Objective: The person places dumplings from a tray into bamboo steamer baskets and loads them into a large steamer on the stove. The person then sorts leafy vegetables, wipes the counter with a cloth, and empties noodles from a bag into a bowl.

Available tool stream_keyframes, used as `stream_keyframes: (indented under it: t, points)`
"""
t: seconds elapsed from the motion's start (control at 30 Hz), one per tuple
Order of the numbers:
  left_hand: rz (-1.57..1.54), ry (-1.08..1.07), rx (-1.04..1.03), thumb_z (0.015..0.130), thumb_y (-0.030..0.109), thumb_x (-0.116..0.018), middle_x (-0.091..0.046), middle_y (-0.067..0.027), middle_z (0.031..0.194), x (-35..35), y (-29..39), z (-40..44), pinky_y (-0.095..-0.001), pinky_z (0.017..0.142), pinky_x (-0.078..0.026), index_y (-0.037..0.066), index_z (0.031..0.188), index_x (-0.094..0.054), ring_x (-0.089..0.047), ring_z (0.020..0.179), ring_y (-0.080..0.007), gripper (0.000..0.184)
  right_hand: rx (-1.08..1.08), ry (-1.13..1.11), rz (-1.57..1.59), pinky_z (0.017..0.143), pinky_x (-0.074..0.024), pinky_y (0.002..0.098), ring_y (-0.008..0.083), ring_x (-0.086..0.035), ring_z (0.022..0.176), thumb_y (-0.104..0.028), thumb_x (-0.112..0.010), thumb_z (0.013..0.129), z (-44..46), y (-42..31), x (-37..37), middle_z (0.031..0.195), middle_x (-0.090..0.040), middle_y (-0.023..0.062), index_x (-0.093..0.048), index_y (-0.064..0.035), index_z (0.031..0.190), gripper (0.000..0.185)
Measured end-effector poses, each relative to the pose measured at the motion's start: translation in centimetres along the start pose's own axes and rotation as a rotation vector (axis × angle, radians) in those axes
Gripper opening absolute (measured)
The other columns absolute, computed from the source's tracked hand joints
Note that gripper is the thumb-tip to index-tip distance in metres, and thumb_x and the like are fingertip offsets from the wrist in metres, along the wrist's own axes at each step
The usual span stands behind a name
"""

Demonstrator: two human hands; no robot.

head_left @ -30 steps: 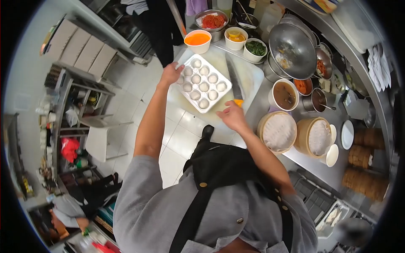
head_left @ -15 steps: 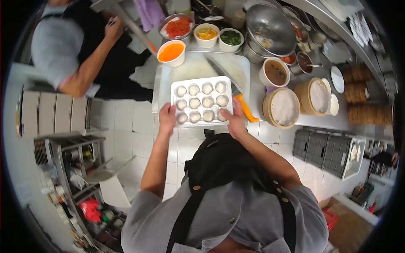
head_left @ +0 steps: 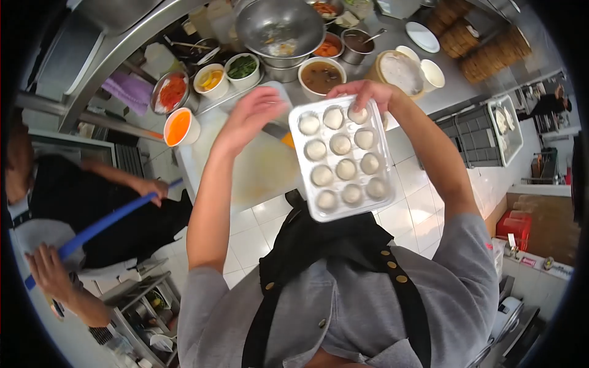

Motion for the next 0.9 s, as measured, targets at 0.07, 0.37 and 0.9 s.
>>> stream_keyframes:
  t: [0.07, 0.37, 0.9]
  points:
    - [-0.138, -0.346, 0.297, 0.086, 0.017, -0.063, -0.058, -0.0079, 0.113, -6.0, -1.3, 3.7, -0.0282, 0.087, -0.046, 0.001, 0.122, -0.048, -0.057, 0.1, -0.0132, 0.042, -0.069, -0.054, -0.04, 0.093, -0.0453, 0.0363, 0.0247, -0.056, 0.108, 0.0, -0.063, 0.063, -1.2, -0.1, -0.3, 0.119, -0.055, 0.0147, -0.046, 0.0004, 0.126, 0.065]
    - [-0.849, -0.611, 0.524, 0.073, 0.004, -0.062, -0.053, -0.0173, 0.125, -21.6, -5.3, 5.8, -0.0371, 0.097, -0.044, -0.004, 0.134, -0.036, -0.056, 0.112, -0.0256, 0.067, 0.271, 0.572, -1.0, 0.078, -0.0475, 0.0333, 0.0206, -0.058, 0.095, -0.017, -0.074, 0.073, -14.5, -0.3, 2.5, 0.114, -0.057, 0.0095, -0.055, -0.0053, 0.116, 0.049]
    - [-1.15, -0.01, 0.413, 0.077, 0.011, -0.061, -0.055, -0.0129, 0.119, -32.9, -9.3, 1.8, -0.0359, 0.093, -0.047, 0.0, 0.134, -0.038, -0.057, 0.107, -0.0227, 0.062, 0.661, 0.644, -1.444, 0.065, -0.0471, 0.0405, 0.0312, -0.053, 0.071, 0.001, -0.057, 0.065, -17.7, 6.5, 4.0, 0.07, -0.052, 0.0136, -0.053, -0.0013, 0.067, 0.005]
Point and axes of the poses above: each hand's wrist, its own z-axis towards the middle knuckle, its own x-axis out of the back of the hand, y = z × x, the point moved 5 cm from there along z, towards the middle knuckle
